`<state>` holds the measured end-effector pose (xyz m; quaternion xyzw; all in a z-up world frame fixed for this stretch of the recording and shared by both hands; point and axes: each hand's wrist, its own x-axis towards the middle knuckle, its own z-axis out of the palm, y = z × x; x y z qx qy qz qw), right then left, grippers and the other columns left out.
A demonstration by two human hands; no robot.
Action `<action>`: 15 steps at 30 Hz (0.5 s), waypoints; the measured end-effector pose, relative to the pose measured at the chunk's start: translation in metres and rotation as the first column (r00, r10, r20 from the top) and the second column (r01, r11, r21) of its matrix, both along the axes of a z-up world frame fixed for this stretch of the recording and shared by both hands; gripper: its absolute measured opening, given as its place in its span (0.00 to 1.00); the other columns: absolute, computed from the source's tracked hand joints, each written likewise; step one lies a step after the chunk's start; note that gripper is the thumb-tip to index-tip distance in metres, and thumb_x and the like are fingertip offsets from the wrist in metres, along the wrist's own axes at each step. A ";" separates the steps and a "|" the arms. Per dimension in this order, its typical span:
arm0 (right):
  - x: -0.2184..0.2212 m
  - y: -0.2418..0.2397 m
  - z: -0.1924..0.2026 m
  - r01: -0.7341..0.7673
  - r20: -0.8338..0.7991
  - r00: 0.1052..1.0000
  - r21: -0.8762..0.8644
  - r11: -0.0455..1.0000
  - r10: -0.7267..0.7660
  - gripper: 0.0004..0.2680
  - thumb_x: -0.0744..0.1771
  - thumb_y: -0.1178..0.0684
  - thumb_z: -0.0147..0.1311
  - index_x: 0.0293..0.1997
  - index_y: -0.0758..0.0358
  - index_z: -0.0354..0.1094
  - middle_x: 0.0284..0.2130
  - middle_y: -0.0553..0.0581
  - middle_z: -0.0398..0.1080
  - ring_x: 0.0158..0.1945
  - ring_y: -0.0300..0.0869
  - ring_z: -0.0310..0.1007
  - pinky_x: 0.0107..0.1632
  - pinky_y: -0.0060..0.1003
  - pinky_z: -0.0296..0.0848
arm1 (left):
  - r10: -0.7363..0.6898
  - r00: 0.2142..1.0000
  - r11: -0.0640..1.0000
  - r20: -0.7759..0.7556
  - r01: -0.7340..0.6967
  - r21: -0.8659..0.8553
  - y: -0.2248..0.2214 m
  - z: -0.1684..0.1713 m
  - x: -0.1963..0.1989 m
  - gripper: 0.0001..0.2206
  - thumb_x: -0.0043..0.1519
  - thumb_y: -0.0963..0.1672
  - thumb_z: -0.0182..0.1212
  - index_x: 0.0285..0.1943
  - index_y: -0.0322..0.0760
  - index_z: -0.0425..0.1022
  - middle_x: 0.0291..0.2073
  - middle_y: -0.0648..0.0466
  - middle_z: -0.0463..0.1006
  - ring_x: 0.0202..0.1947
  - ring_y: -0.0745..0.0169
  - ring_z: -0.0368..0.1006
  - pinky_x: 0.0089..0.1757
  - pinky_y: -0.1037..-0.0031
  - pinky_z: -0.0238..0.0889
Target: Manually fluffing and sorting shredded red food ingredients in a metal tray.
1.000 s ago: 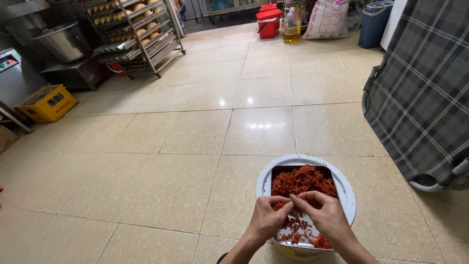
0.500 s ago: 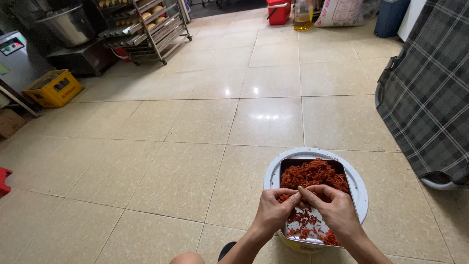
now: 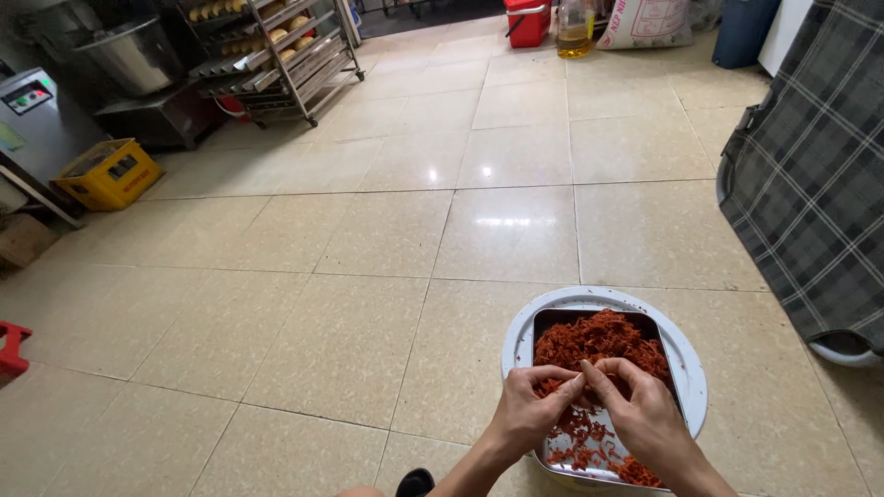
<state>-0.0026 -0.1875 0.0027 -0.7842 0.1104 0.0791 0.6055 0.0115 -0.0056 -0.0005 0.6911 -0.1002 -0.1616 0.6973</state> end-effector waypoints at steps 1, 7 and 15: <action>0.000 0.001 0.005 -0.003 0.003 1.000 0.003 1.000 0.003 0.14 0.68 0.43 0.55 0.45 0.65 0.75 0.34 0.59 0.80 0.37 0.42 0.85 0.41 0.38 0.83 | 0.003 1.000 1.000 0.003 -0.003 0.003 0.001 0.000 0.000 0.11 0.67 0.43 0.62 0.52 0.28 0.81 0.36 0.48 0.85 0.34 0.68 0.81 0.35 0.77 0.77; 0.000 0.005 0.013 0.058 -0.070 0.996 0.078 0.995 -0.052 0.13 0.67 0.45 0.61 0.45 0.68 0.80 0.34 0.61 0.84 0.38 0.43 0.84 0.43 0.38 0.82 | 0.027 0.991 0.999 0.133 -0.031 0.034 0.001 0.003 -0.006 0.11 0.68 0.44 0.63 0.50 0.27 0.83 0.34 0.49 0.85 0.34 0.69 0.82 0.36 0.78 0.77; -0.006 0.002 0.000 0.054 0.020 0.998 0.065 0.996 -0.055 0.13 0.67 0.46 0.56 0.43 0.68 0.80 0.34 0.59 0.80 0.37 0.41 0.84 0.42 0.37 0.81 | 0.060 0.991 0.992 0.121 -0.073 0.100 -0.005 0.012 -0.011 0.11 0.67 0.44 0.64 0.47 0.29 0.84 0.31 0.50 0.85 0.29 0.71 0.80 0.31 0.77 0.75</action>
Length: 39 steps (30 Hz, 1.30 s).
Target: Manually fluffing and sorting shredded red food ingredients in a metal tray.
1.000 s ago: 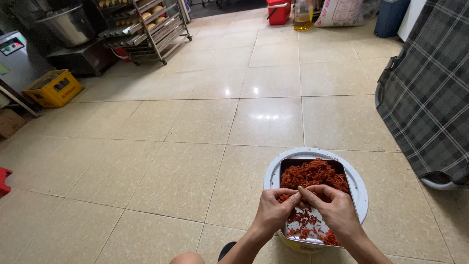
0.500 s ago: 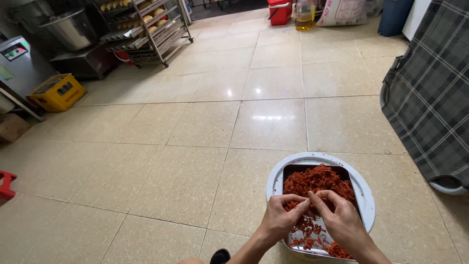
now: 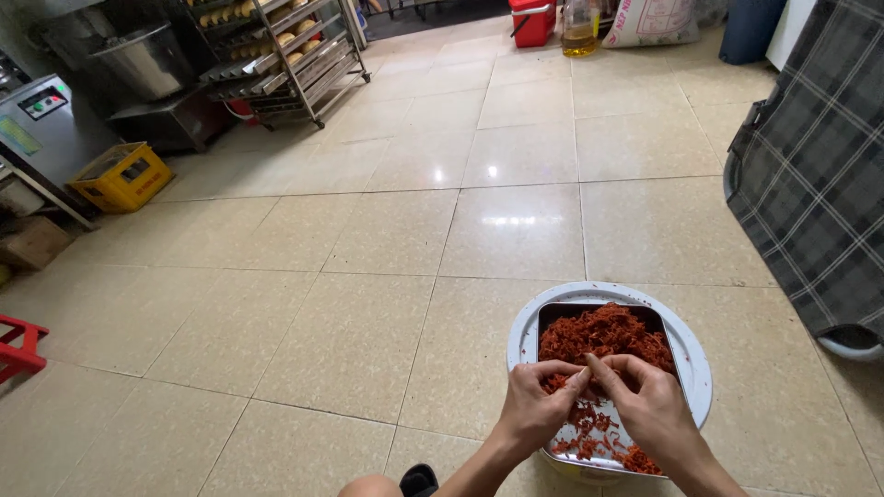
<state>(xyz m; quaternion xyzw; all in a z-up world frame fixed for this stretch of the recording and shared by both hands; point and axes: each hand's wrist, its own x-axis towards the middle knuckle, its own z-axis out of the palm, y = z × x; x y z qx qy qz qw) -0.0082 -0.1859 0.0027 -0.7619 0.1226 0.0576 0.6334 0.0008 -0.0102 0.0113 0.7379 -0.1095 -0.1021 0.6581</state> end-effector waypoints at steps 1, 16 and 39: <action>0.002 -0.001 -0.001 0.002 -0.011 1.000 0.001 1.000 -0.002 0.13 0.67 0.46 0.56 0.43 0.68 0.80 0.34 0.59 0.80 0.37 0.41 0.84 0.42 0.37 0.81 | -0.002 1.000 1.000 -0.011 0.002 0.001 0.000 -0.001 0.001 0.11 0.67 0.44 0.64 0.47 0.29 0.84 0.31 0.50 0.85 0.29 0.71 0.80 0.31 0.77 0.75; -0.010 -0.025 0.038 -0.090 0.024 0.996 0.206 0.974 0.087 0.11 0.70 0.46 0.52 0.46 0.64 0.72 0.37 0.57 0.75 0.41 0.40 0.75 0.48 0.38 0.78 | 0.093 0.994 0.990 0.065 -0.099 0.096 0.003 -0.025 0.014 0.12 0.66 0.45 0.62 0.51 0.32 0.82 0.33 0.48 0.86 0.29 0.65 0.82 0.31 0.75 0.79; -0.012 -0.018 0.050 -0.114 0.186 0.979 0.149 0.982 0.086 0.08 0.70 0.51 0.54 0.49 0.64 0.68 0.41 0.59 0.76 0.46 0.40 0.78 0.52 0.37 0.81 | 0.113 0.992 0.993 0.061 -0.114 0.018 0.006 -0.004 0.005 0.11 0.66 0.45 0.63 0.50 0.32 0.83 0.30 0.48 0.86 0.29 0.69 0.83 0.33 0.78 0.78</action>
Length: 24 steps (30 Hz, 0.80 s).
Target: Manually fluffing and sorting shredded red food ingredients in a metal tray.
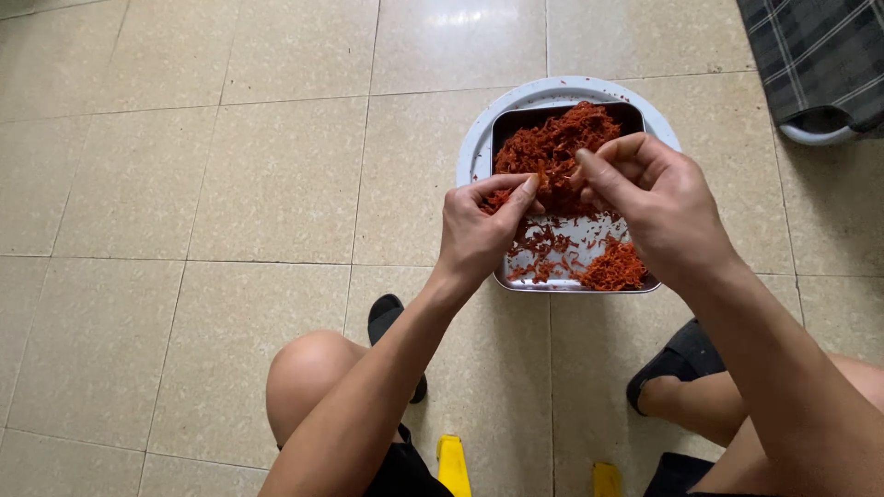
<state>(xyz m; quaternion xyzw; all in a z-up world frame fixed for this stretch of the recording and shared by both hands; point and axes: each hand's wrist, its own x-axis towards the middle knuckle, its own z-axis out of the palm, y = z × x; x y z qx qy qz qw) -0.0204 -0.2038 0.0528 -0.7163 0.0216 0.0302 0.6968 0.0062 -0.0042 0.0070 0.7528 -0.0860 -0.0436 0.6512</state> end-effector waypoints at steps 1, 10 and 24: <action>0.000 0.001 0.001 0.001 -0.003 1.000 -0.001 1.000 -0.001 0.08 0.70 0.51 0.54 0.49 0.64 0.68 0.41 0.59 0.76 0.46 0.40 0.78 0.52 0.37 0.81 | -0.001 1.000 1.000 -0.003 0.001 -0.001 -0.002 0.002 -0.002 0.11 0.66 0.45 0.63 0.50 0.32 0.83 0.30 0.48 0.86 0.29 0.69 0.83 0.33 0.78 0.78; -0.006 0.015 0.004 -0.028 -0.134 0.991 -0.160 0.987 0.006 0.11 0.68 0.49 0.59 0.48 0.66 0.76 0.39 0.56 0.79 0.43 0.39 0.79 0.49 0.34 0.78 | -0.081 0.995 0.994 0.055 0.084 -0.062 -0.008 0.004 -0.011 0.11 0.68 0.45 0.61 0.50 0.32 0.84 0.33 0.50 0.87 0.33 0.70 0.83 0.35 0.79 0.79; -0.004 -0.007 -0.010 -0.041 -0.125 0.989 0.232 0.972 0.072 0.07 0.72 0.51 0.54 0.49 0.64 0.69 0.40 0.53 0.70 0.44 0.36 0.69 0.55 0.35 0.72 | 0.046 0.994 0.987 0.098 -0.060 0.148 -0.002 -0.006 0.001 0.10 0.65 0.44 0.62 0.49 0.33 0.83 0.32 0.48 0.87 0.29 0.65 0.84 0.32 0.75 0.79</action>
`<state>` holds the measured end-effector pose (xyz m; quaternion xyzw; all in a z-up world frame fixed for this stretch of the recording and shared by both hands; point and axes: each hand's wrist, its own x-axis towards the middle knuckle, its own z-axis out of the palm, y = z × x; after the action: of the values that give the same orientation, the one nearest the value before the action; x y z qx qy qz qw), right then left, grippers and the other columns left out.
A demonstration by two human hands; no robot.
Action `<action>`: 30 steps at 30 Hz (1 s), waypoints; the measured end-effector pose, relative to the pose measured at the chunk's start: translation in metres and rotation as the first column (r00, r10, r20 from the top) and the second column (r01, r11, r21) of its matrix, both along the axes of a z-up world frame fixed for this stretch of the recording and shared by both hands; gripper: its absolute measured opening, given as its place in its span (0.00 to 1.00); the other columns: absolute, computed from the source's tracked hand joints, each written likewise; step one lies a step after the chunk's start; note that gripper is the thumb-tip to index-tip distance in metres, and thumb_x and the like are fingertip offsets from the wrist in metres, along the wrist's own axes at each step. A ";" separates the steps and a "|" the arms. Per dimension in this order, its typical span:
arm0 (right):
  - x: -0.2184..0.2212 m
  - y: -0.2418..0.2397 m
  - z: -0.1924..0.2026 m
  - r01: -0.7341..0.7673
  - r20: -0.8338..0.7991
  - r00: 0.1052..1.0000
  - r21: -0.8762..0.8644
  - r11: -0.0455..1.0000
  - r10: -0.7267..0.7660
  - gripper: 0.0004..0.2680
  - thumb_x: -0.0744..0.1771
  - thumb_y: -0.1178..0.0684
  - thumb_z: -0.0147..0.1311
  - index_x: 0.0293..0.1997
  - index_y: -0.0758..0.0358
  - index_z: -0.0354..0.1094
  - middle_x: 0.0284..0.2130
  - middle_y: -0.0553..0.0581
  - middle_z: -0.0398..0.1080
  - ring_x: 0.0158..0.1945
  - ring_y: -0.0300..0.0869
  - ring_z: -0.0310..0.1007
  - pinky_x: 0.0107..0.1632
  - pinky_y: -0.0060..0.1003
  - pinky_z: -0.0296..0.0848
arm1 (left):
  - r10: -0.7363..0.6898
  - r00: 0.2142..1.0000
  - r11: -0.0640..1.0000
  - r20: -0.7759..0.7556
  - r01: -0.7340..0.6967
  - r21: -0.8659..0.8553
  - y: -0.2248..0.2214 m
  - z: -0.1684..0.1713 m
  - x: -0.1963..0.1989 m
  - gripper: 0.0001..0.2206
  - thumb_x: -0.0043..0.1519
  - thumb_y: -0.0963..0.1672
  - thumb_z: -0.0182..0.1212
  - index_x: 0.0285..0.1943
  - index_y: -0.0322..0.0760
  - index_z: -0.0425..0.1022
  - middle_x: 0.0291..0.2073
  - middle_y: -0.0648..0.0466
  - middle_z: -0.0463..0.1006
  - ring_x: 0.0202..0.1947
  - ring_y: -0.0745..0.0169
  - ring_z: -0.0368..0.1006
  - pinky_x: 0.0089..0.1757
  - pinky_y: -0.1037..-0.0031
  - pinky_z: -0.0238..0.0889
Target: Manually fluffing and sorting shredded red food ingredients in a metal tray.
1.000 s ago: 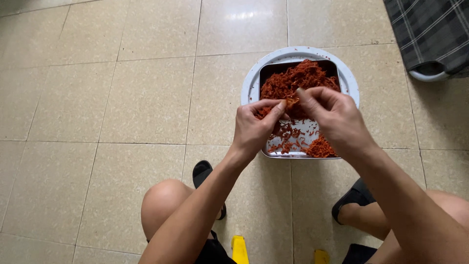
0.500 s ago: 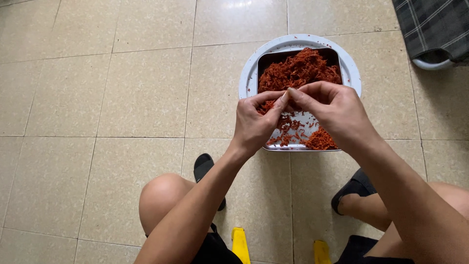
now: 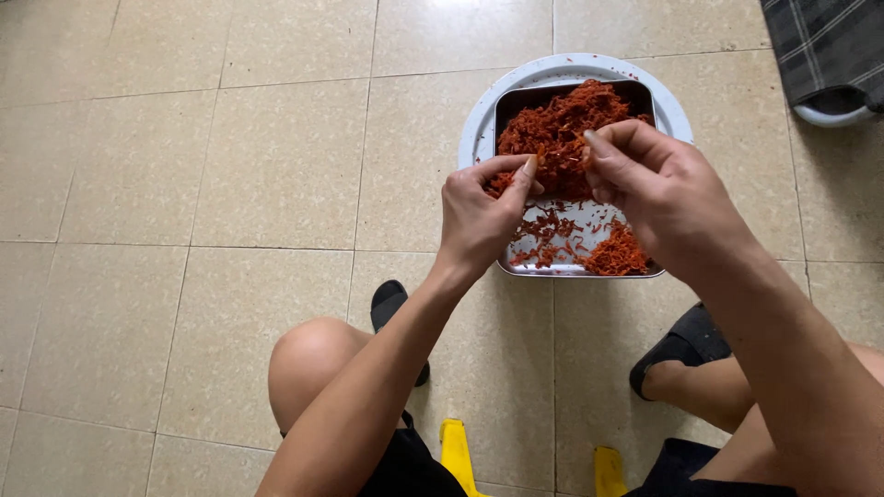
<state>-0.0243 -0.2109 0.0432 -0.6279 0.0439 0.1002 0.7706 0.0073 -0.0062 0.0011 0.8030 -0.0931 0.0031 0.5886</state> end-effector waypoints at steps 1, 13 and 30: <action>0.001 0.001 0.001 -0.002 0.003 1.000 0.002 1.000 0.002 0.07 0.72 0.51 0.54 0.49 0.64 0.69 0.40 0.53 0.70 0.44 0.36 0.69 0.55 0.35 0.72 | 0.002 1.000 1.000 0.003 -0.002 0.002 0.002 0.003 0.000 0.10 0.65 0.44 0.62 0.49 0.33 0.83 0.32 0.48 0.87 0.29 0.65 0.84 0.32 0.75 0.79; -0.005 0.003 0.005 0.024 -0.024 0.999 0.040 0.999 -0.023 0.08 0.71 0.54 0.55 0.53 0.65 0.68 0.41 0.57 0.74 0.45 0.39 0.74 0.51 0.36 0.73 | -0.182 0.978 0.918 -0.107 0.129 -0.376 0.002 0.009 -0.011 0.13 0.68 0.44 0.61 0.54 0.28 0.81 0.36 0.46 0.86 0.36 0.65 0.85 0.39 0.74 0.82; -0.001 0.016 0.010 0.017 0.145 0.989 -0.396 0.918 0.044 0.10 0.69 0.52 0.57 0.50 0.68 0.75 0.40 0.59 0.79 0.44 0.39 0.81 0.49 0.33 0.82 | -0.277 0.952 0.898 -0.134 0.207 -0.388 0.000 0.009 -0.008 0.12 0.68 0.45 0.61 0.53 0.29 0.82 0.37 0.47 0.87 0.36 0.66 0.85 0.39 0.76 0.83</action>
<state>-0.0254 -0.1954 0.0533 -0.7767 0.0007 0.0468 0.6281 -0.0006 -0.0064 0.0098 0.6569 -0.1349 -0.1277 0.7308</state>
